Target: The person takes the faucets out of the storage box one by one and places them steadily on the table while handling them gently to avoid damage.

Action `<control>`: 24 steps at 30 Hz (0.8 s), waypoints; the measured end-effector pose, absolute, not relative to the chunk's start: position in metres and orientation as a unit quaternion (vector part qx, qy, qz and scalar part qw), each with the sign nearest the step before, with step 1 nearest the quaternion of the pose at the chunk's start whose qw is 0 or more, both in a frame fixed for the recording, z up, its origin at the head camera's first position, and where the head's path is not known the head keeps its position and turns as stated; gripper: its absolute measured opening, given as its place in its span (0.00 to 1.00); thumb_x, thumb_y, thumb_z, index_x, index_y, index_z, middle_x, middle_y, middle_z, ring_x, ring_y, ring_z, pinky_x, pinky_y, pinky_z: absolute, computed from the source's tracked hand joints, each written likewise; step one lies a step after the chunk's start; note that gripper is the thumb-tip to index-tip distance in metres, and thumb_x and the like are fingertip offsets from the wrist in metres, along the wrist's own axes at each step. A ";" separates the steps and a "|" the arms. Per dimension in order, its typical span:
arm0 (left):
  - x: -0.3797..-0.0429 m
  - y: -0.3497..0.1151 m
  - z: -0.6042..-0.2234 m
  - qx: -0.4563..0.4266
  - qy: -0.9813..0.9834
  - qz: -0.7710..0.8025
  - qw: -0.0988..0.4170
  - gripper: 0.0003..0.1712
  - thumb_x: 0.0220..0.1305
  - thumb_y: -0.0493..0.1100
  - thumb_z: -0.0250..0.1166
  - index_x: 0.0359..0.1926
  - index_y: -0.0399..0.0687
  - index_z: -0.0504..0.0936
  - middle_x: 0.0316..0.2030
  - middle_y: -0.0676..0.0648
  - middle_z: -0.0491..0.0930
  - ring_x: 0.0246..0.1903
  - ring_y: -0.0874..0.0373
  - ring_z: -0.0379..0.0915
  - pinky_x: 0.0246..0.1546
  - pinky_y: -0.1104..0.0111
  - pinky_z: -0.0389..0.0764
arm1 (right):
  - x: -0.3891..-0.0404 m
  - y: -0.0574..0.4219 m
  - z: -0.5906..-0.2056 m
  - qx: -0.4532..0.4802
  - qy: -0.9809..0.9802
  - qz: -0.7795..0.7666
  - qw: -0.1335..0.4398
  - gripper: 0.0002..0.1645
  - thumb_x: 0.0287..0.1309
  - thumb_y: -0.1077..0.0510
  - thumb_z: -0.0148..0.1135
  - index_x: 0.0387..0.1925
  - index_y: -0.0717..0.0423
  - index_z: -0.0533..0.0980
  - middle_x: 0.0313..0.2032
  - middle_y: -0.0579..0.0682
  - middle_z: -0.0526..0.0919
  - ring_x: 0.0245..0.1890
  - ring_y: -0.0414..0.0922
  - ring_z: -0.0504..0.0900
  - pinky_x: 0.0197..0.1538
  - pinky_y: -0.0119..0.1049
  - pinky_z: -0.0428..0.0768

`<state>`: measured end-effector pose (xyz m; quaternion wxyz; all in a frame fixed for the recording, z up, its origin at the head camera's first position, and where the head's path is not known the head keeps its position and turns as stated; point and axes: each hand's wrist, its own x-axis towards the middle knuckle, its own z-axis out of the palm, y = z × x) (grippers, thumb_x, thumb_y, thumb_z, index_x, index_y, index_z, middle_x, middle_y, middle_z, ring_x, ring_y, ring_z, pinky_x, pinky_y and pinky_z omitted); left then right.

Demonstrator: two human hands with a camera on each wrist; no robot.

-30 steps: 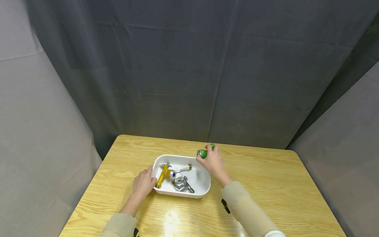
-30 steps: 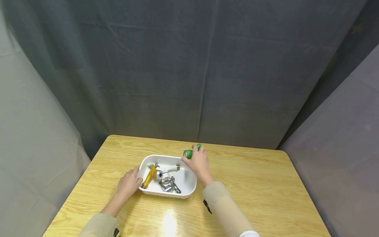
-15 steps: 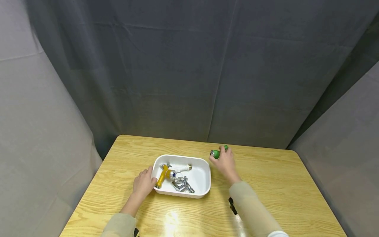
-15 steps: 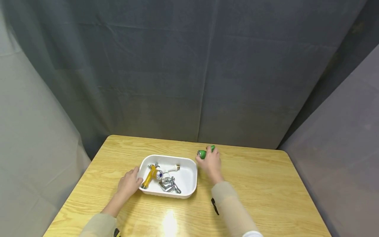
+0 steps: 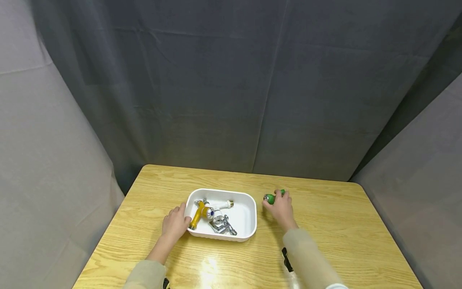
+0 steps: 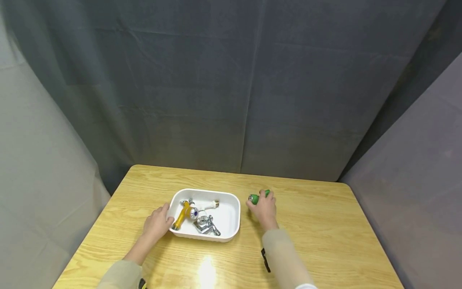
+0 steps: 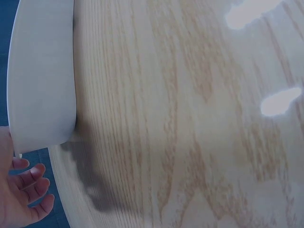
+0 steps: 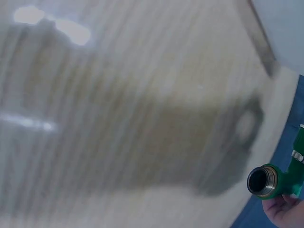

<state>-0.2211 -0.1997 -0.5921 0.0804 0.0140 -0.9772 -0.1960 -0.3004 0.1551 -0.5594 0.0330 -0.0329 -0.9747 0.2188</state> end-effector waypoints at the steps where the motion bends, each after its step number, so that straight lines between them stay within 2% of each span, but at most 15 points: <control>1: -0.221 -0.200 -0.592 0.015 -0.977 -0.197 0.079 0.30 0.54 0.46 0.59 0.58 0.40 0.67 0.36 0.40 0.77 0.34 0.47 0.74 0.32 0.55 0.76 | -0.299 0.156 -0.562 -0.034 -0.974 0.220 0.030 0.41 0.49 0.42 0.53 0.59 0.63 0.59 0.54 0.70 0.55 0.47 0.61 0.64 0.39 0.51 0.75; 15: -0.220 -0.199 -0.593 0.014 -0.976 -0.201 0.083 0.30 0.54 0.46 0.59 0.59 0.40 0.67 0.37 0.40 0.77 0.34 0.47 0.74 0.32 0.55 0.75 | -0.289 0.160 -0.587 -0.046 -0.977 0.206 -0.004 0.42 0.50 0.40 0.54 0.59 0.63 0.59 0.55 0.70 0.54 0.49 0.62 0.64 0.42 0.54 0.75; 24: -0.221 -0.199 -0.593 0.016 -0.976 -0.202 0.083 0.30 0.54 0.46 0.59 0.58 0.40 0.67 0.36 0.41 0.77 0.33 0.48 0.74 0.31 0.56 0.75 | -0.289 0.159 -0.593 -0.040 -0.980 0.193 -0.006 0.43 0.48 0.39 0.54 0.59 0.63 0.61 0.55 0.70 0.56 0.47 0.61 0.66 0.39 0.53 0.76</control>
